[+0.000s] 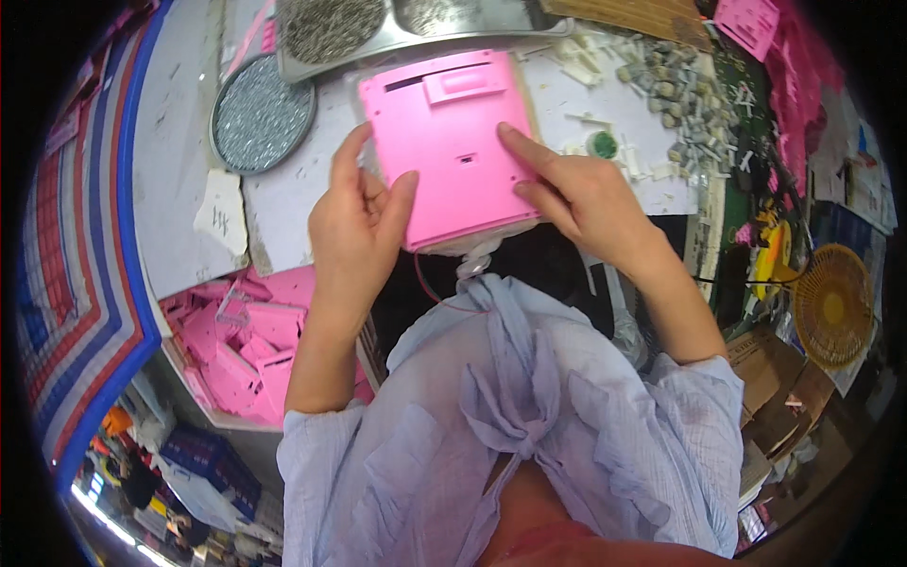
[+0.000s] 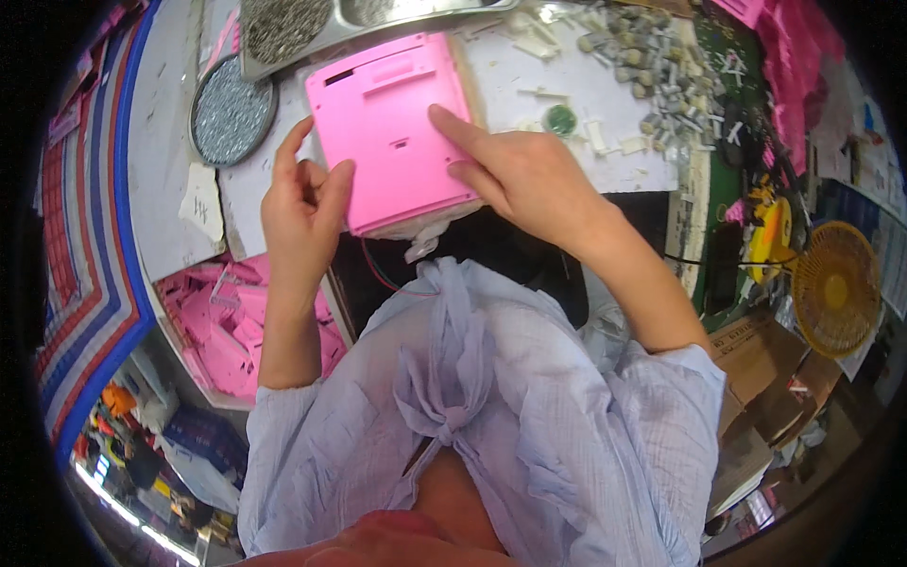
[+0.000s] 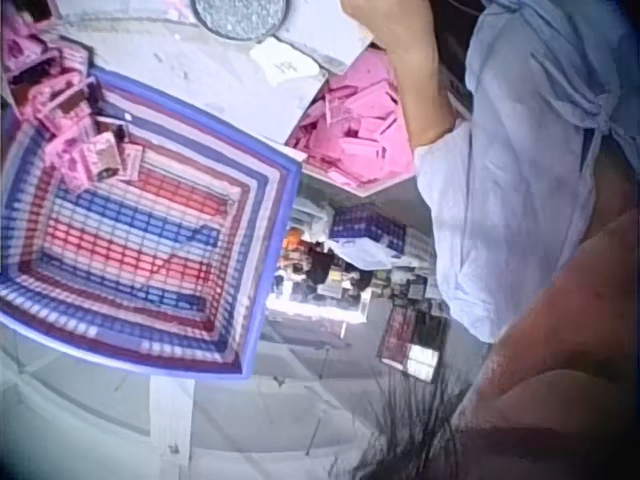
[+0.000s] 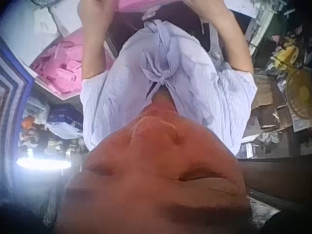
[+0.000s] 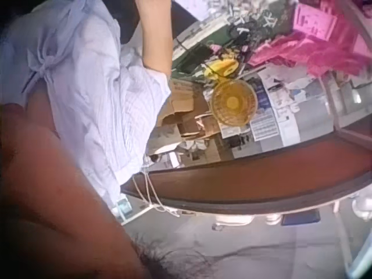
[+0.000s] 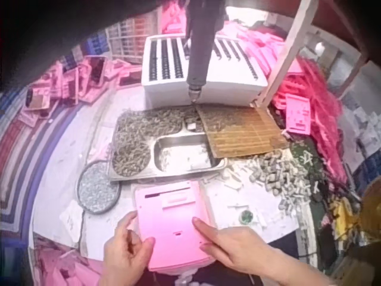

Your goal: Assembling and soldering components of a pink toy electronic device at a factory workbench.

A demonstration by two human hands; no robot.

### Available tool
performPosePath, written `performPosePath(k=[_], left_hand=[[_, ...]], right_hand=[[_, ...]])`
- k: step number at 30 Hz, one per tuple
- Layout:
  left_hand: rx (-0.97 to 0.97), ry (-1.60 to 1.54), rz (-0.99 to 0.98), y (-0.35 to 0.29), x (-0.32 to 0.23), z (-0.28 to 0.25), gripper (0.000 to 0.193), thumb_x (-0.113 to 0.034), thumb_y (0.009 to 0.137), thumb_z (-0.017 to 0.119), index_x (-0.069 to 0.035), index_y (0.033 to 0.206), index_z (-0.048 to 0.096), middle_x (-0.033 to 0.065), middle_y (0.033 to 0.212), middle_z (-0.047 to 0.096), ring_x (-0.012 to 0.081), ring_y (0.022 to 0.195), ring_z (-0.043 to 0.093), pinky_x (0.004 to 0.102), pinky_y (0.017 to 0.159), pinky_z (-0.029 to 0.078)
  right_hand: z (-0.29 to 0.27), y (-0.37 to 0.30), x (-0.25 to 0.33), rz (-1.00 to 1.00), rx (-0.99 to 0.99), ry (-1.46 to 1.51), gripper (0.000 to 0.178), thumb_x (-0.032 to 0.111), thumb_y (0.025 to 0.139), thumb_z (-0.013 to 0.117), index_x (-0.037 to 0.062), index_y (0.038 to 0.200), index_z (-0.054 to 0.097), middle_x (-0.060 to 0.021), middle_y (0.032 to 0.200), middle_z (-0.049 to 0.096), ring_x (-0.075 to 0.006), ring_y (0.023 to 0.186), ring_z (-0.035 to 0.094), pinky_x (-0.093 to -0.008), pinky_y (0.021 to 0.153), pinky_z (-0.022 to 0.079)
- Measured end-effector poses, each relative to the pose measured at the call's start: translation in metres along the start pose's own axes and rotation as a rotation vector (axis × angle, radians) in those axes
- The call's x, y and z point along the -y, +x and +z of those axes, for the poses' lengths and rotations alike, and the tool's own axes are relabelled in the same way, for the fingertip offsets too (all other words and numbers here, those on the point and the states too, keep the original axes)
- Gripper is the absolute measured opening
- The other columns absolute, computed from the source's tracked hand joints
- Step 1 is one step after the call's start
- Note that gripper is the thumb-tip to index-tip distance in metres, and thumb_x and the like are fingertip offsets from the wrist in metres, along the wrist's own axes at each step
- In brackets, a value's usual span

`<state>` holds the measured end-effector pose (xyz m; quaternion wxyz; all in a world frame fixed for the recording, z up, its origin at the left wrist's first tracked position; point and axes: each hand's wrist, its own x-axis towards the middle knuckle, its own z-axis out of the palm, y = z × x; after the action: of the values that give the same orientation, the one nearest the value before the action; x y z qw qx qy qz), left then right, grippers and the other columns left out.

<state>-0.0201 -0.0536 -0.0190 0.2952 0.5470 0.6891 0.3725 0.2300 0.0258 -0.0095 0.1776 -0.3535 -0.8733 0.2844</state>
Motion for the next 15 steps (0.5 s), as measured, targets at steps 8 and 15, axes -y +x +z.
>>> performPosePath(k=[8, 15], left_hand=[[0.047, 0.078, 0.028, -0.002, 0.009, -0.001, 0.056, -0.014, 0.093, 0.070, 0.000, 0.144, 0.050, 0.0069, 0.064, 0.048, 0.0210, 0.057, 0.052, 0.0355, 0.057, 0.046], [0.141, -0.167, -0.038, 0.034, 0.026, -0.050, 0.037, -0.022, 0.089, 0.076, -0.001, 0.119, 0.068, 0.0056, 0.068, 0.057, 0.0134, 0.059, 0.056, 0.0312, 0.057, 0.046]], right_hand=[[-0.017, 0.014, 0.018, 0.025, 0.265, -0.466, 0.056, 0.035, 0.099, 0.064, 0.0208, 0.151, 0.050, -0.0117, 0.051, 0.056, -0.0333, 0.047, 0.060, -0.0451, 0.048, 0.048], [-0.045, 0.055, 0.045, -0.051, 0.564, -0.614, 0.041, 0.023, 0.093, 0.062, 0.0038, 0.129, 0.063, -0.0153, 0.068, 0.068, -0.0353, 0.065, 0.070, -0.0469, 0.058, 0.054]])
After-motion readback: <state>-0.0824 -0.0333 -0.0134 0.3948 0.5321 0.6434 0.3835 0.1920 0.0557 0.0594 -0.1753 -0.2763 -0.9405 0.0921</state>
